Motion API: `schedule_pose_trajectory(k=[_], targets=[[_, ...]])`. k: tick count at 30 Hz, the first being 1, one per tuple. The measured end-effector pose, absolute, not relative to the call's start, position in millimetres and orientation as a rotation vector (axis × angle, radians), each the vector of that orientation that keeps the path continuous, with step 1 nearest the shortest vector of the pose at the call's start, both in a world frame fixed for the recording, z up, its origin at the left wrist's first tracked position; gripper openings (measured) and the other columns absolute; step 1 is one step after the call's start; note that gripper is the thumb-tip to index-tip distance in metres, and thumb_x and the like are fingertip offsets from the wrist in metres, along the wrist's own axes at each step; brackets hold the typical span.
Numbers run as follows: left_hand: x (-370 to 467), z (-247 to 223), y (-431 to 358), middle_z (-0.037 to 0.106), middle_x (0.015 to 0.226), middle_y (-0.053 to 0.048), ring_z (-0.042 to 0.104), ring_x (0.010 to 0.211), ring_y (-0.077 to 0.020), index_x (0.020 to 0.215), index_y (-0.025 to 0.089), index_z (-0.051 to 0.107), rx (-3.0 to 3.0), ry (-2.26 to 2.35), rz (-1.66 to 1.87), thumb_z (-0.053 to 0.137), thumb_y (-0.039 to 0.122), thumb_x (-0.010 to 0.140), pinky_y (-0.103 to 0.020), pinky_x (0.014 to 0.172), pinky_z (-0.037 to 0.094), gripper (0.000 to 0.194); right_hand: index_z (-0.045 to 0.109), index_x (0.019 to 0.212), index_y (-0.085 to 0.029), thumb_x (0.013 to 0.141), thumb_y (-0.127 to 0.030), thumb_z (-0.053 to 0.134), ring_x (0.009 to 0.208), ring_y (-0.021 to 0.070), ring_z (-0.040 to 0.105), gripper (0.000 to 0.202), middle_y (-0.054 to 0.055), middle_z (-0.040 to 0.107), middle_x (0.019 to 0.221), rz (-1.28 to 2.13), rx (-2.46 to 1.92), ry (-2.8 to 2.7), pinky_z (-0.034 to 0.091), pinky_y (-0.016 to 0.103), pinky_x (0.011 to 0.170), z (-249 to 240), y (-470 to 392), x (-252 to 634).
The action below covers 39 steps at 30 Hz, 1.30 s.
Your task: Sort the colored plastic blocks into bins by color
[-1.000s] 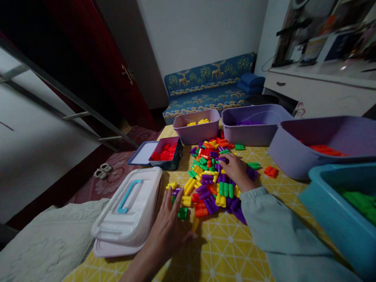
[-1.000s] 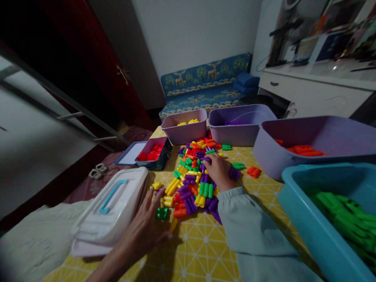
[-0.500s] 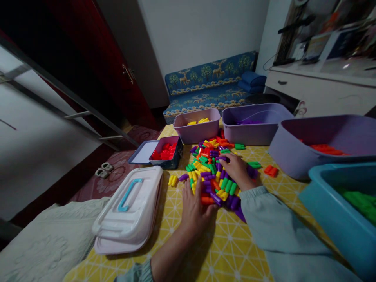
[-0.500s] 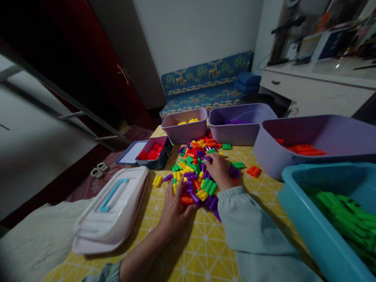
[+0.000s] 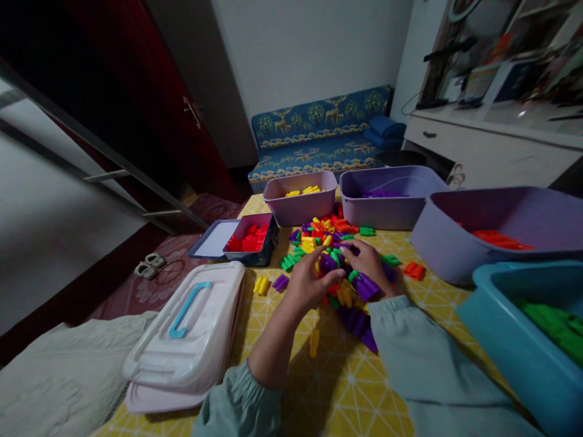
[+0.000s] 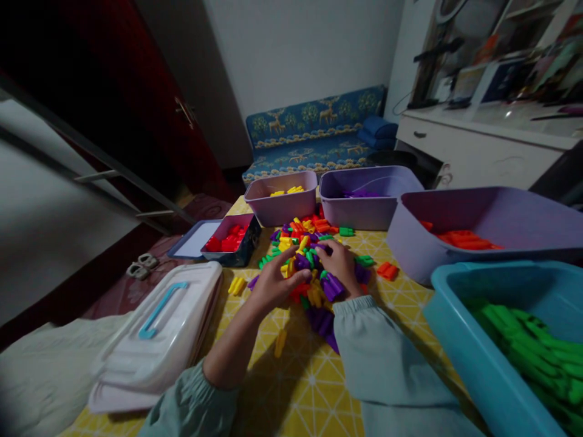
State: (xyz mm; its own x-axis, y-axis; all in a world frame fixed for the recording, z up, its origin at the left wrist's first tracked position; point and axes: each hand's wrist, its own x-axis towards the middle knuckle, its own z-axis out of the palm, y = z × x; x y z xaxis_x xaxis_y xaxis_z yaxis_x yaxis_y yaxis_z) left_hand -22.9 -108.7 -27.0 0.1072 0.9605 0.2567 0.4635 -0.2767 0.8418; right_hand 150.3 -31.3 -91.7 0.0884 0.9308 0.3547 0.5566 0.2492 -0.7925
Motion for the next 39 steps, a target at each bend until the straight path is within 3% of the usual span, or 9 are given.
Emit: schedule_pose_trajectory(k=[5, 8, 13, 16, 20, 26, 29, 33, 39], targets=[[-78, -23, -127, 0.069, 0.109, -0.014, 0.062, 0.107, -0.0299, 0.108, 0.016, 0.070, 1.936, 1.979, 1.073, 0.058, 0.046, 0.086, -0.045, 0.097, 0.045, 0.039, 0.070, 0.093, -0.021, 0.080, -0.032, 0.058, 0.088, 0.0213, 0.067, 0.022, 0.006, 0.073, 0.095, 0.527, -1.416, -1.574, 0.052, 0.035, 0.082, -93, -31, 149], [-99, -45, -141, 0.063, 0.120, -0.019, 0.056, 0.116, -0.0337, 0.122, 0.013, 0.061, 1.914, 2.246, 0.819, 0.052, 0.046, 0.089, -0.051, 0.100, 0.042, 0.048, 0.071, 0.093, -0.021, 0.079, -0.030, 0.059, 0.089, 0.0219, 0.067, 0.021, 0.006, 0.073, 0.096, 0.514, -1.446, -1.577, 0.051, 0.036, 0.083, -91, -31, 148], [-76, -89, -149, 0.034, 0.149, -0.023, 0.027, 0.142, -0.0359, 0.136, 0.012, 0.046, 1.850, 2.174, 0.860, 0.054, 0.045, 0.087, -0.056, 0.112, 0.027, 0.060, 0.071, 0.091, -0.022, 0.078, -0.030, 0.059, 0.087, 0.0222, 0.068, 0.019, 0.006, 0.074, 0.094, 0.487, -1.480, -1.571, 0.052, 0.036, 0.082, -89, -33, 147], [-47, -98, -146, 0.028, 0.153, -0.021, 0.025, 0.144, -0.0303, 0.143, 0.013, 0.036, 1.803, 1.911, 1.016, 0.052, 0.043, 0.089, -0.050, 0.115, 0.027, 0.064, 0.071, 0.090, -0.022, 0.077, -0.031, 0.060, 0.086, 0.0225, 0.068, 0.019, 0.006, 0.074, 0.093, 0.480, -1.475, -1.573, 0.052, 0.036, 0.080, -89, -33, 147], [-20, -86, -134, 0.037, 0.150, -0.018, 0.031, 0.142, -0.0280, 0.139, 0.014, 0.043, 1.707, 1.632, 1.189, 0.055, 0.043, 0.087, -0.046, 0.117, 0.027, 0.061, 0.071, 0.090, -0.022, 0.078, -0.030, 0.058, 0.086, 0.0220, 0.068, 0.019, 0.005, 0.074, 0.092, 0.476, -1.454, -1.582, 0.052, 0.036, 0.081, -89, -33, 148], [-20, -50, -88, 0.066, 0.121, -0.015, 0.060, 0.117, -0.0243, 0.119, 0.014, 0.061, 1.289, 1.220, 1.445, 0.046, 0.050, 0.092, -0.039, 0.101, 0.045, 0.047, 0.071, 0.092, -0.021, 0.078, -0.028, 0.059, 0.091, 0.0237, 0.068, 0.020, 0.007, 0.074, 0.096, 0.477, -1.488, -1.573, 0.052, 0.036, 0.083, -87, -33, 147], [-29, -51, -64, 0.068, 0.117, -0.016, 0.062, 0.113, -0.0244, 0.115, 0.011, 0.063, 1.166, 1.149, 1.554, 0.049, 0.052, 0.090, -0.036, 0.095, 0.048, 0.049, 0.071, 0.092, -0.021, 0.078, -0.028, 0.060, 0.092, 0.0236, 0.068, 0.019, 0.007, 0.074, 0.096, 0.494, -1.504, -1.570, 0.052, 0.037, 0.084, -86, -34, 146], [-35, -67, -56, 0.071, 0.112, -0.012, 0.063, 0.110, -0.0225, 0.109, 0.012, 0.068, 1.281, 1.229, 1.593, 0.052, 0.049, 0.090, -0.034, 0.098, 0.045, 0.044, 0.071, 0.095, -0.019, 0.079, -0.025, 0.059, 0.095, 0.0238, 0.067, 0.020, 0.009, 0.073, 0.099, 0.478, -1.529, -1.568, 0.051, 0.037, 0.088, -83, -36, 145], [-32, -73, -64, 0.073, 0.102, -0.010, 0.067, 0.096, -0.0203, 0.106, 0.013, 0.069, 1.423, 1.241, 1.515, 0.044, 0.041, 0.095, -0.031, 0.087, 0.050, 0.039, 0.070, 0.099, -0.020, 0.077, -0.012, 0.054, 0.104, 0.0220, 0.061, 0.028, 0.007, 0.070, 0.107, 0.192, -1.432, -1.776, 0.045, 0.036, 0.098, -64, -44, 135]])
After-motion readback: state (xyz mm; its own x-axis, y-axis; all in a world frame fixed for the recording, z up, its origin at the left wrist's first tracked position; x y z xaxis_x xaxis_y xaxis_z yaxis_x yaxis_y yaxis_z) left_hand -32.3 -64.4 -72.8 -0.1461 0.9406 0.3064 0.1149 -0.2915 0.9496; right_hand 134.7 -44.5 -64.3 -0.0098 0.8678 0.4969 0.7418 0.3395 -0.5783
